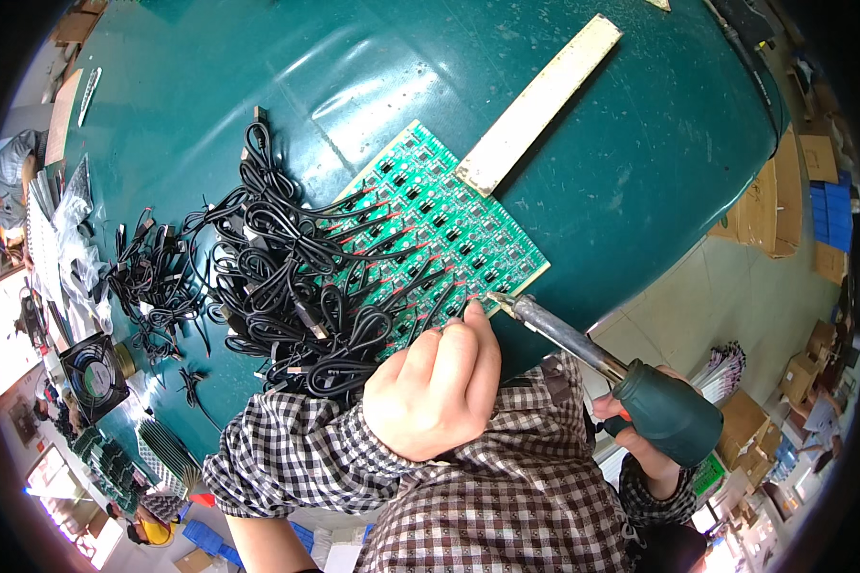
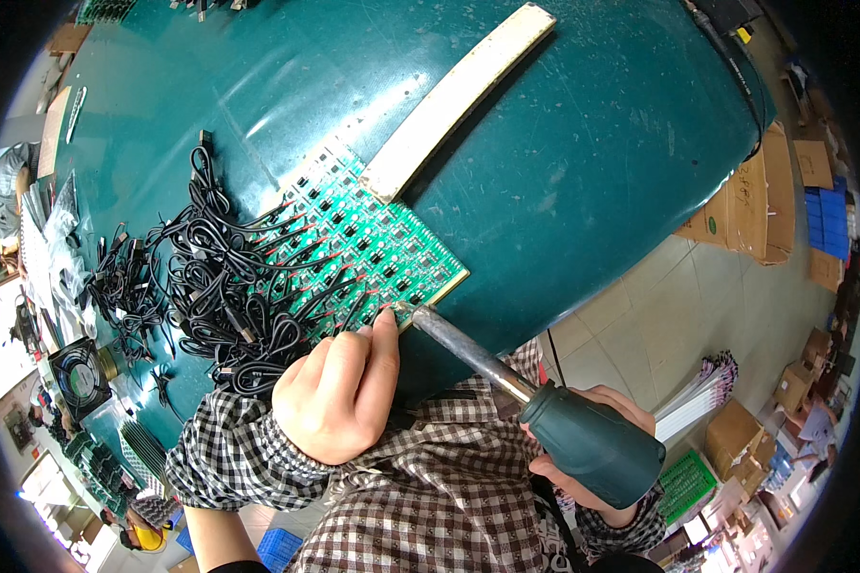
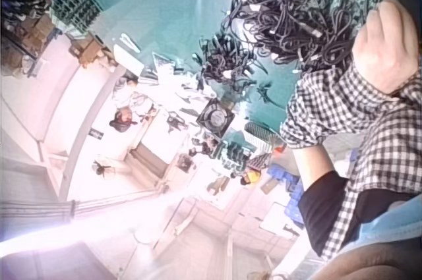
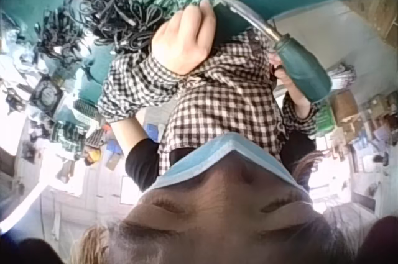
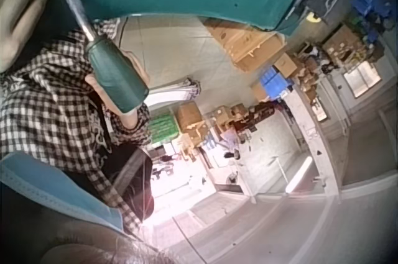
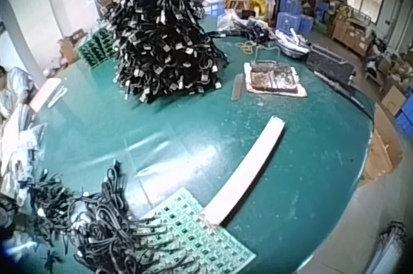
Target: The person solders wires to a green printed circuit board using a soldering iron.
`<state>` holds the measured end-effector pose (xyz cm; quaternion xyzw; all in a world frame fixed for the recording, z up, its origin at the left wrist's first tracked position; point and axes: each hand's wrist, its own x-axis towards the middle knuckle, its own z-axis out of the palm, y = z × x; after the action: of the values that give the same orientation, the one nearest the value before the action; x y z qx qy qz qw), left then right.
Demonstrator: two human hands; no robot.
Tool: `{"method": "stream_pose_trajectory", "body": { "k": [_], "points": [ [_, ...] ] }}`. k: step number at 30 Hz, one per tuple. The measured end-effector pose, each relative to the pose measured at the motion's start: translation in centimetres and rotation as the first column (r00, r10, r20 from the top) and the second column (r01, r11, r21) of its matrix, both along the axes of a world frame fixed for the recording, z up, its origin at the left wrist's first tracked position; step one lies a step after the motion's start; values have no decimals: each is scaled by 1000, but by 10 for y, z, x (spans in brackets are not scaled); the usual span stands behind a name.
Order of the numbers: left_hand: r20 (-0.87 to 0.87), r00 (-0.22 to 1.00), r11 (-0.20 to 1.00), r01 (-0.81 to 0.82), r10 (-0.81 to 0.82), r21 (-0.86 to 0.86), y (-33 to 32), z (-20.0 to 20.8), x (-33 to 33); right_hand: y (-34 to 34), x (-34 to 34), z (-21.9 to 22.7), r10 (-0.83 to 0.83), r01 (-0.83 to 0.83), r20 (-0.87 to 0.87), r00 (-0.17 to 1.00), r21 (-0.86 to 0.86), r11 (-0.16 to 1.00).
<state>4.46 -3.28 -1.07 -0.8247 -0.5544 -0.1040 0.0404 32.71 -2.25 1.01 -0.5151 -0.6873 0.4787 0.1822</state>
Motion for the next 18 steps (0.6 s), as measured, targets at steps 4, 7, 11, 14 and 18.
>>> {"method": "stream_pose_trajectory", "body": {
  "k": [4, 7, 11, 14, 18],
  "points": [
    [1, 1000, 1000, -4, 4, -5, 0, 0, 0, -16, 2, -5, -209, 196, -69, 975, -164, 967],
    [5, 1000, 1000, -3, 3, 6, 0, -1, 0, -20, 4, -8, -228, 221, -27, 973, -153, 963],
    [7, 1000, 1000, 0, 0, 10, 1, -2, 1, -21, 1, -8, -270, 258, -31, 962, -203, 944],
    [5, 1000, 1000, -5, 5, 13, 1, -1, 0, -21, 3, -9, -236, 227, -25, 972, -185, 956],
    [6, 1000, 1000, -1, 1, 20, 1, -2, 1, -22, 4, -11, -223, 220, 9, 975, -183, 958]
  ]
}}
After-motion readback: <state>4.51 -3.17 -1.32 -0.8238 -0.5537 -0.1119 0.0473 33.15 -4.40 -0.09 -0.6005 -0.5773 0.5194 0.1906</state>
